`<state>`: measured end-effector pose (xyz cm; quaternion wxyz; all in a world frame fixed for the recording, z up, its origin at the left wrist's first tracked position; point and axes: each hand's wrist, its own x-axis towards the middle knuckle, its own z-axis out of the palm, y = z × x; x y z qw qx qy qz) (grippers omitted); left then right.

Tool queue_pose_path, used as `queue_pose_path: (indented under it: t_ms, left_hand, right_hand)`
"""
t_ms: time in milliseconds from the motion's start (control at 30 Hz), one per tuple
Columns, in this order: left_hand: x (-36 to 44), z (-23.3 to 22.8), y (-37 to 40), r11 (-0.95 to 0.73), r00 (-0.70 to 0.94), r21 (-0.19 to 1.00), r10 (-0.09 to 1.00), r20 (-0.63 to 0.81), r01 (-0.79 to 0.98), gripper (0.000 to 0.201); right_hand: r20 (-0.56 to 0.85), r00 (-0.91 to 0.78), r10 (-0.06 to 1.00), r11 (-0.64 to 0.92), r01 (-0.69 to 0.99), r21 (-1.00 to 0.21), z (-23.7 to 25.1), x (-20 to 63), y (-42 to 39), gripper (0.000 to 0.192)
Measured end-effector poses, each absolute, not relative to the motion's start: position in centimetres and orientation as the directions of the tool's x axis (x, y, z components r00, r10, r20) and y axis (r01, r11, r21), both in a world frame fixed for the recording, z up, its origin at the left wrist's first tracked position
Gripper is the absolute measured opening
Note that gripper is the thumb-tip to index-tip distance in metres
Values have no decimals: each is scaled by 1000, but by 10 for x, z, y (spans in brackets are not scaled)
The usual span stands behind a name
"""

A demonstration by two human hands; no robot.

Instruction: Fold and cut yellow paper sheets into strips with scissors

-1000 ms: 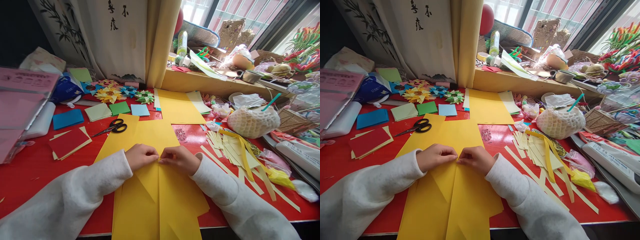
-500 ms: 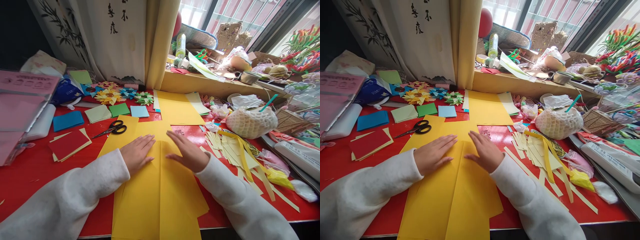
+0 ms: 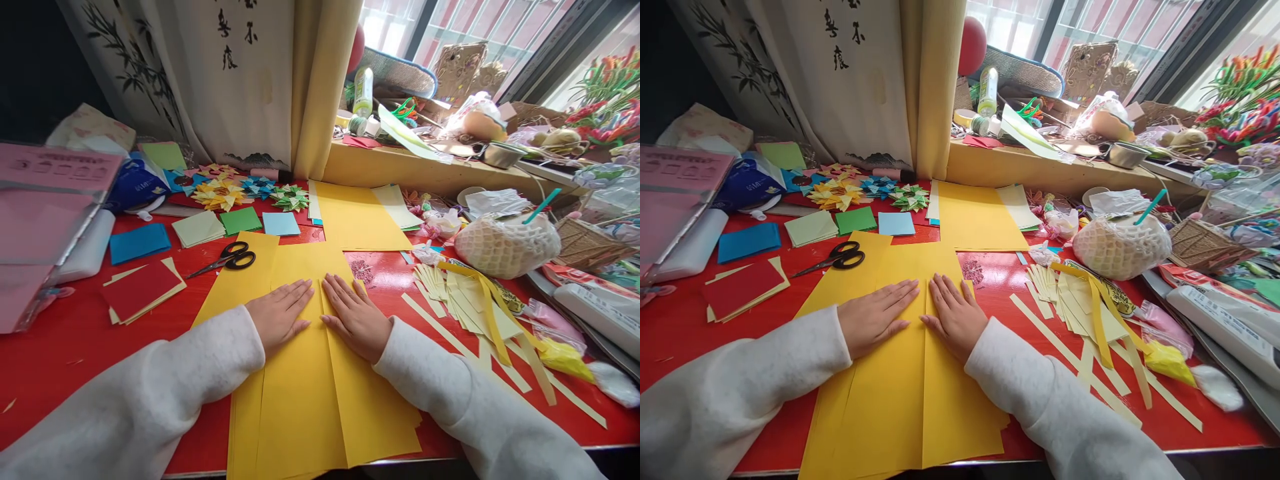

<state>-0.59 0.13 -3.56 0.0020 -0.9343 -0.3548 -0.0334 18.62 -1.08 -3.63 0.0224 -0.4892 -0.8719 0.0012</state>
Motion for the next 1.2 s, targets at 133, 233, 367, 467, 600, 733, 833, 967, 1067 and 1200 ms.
queue_pose_path:
  t_ms: [133,233,367,467,600,733,833,967,1067,1200]
  left_hand:
    - [-2,-37,-4,-711,709,10,702,71,703,50]
    - [0,-37,-7,-694,692,5,719,66,720,50]
    - [2,-36,-10,-679,677,6,732,75,734,50]
    - [3,-36,-11,-674,671,6,737,88,739,50]
    - [4,-38,-13,-662,655,14,745,125,750,49]
    - [6,-40,-16,-649,641,13,754,142,761,48]
    - [8,-41,-18,-633,622,16,765,170,774,48]
    - [11,-44,-21,-622,601,36,769,218,783,48]
    - [11,-44,-20,-622,598,43,769,226,782,48]
    - [6,-40,-15,-659,639,28,737,222,751,49]
  right_hand:
    - [54,-499,865,500,866,9,-39,184,-13,57]
    - [79,-504,860,504,864,21,-40,184,-13,57]
    - [84,-493,866,492,870,36,-40,184,-14,56]
    - [76,-491,868,490,871,40,-40,183,-14,56]
    - [82,-488,869,487,873,39,-40,183,-14,56]
    - [81,-486,870,485,874,32,-40,183,-14,56]
    - [71,-474,878,473,881,23,-39,182,-15,56]
    - [64,-466,882,466,885,17,-39,181,-16,57]
    - [57,-478,877,480,877,-23,-39,183,-13,57]
    - [26,-511,859,507,842,-182,-32,193,-4,59]
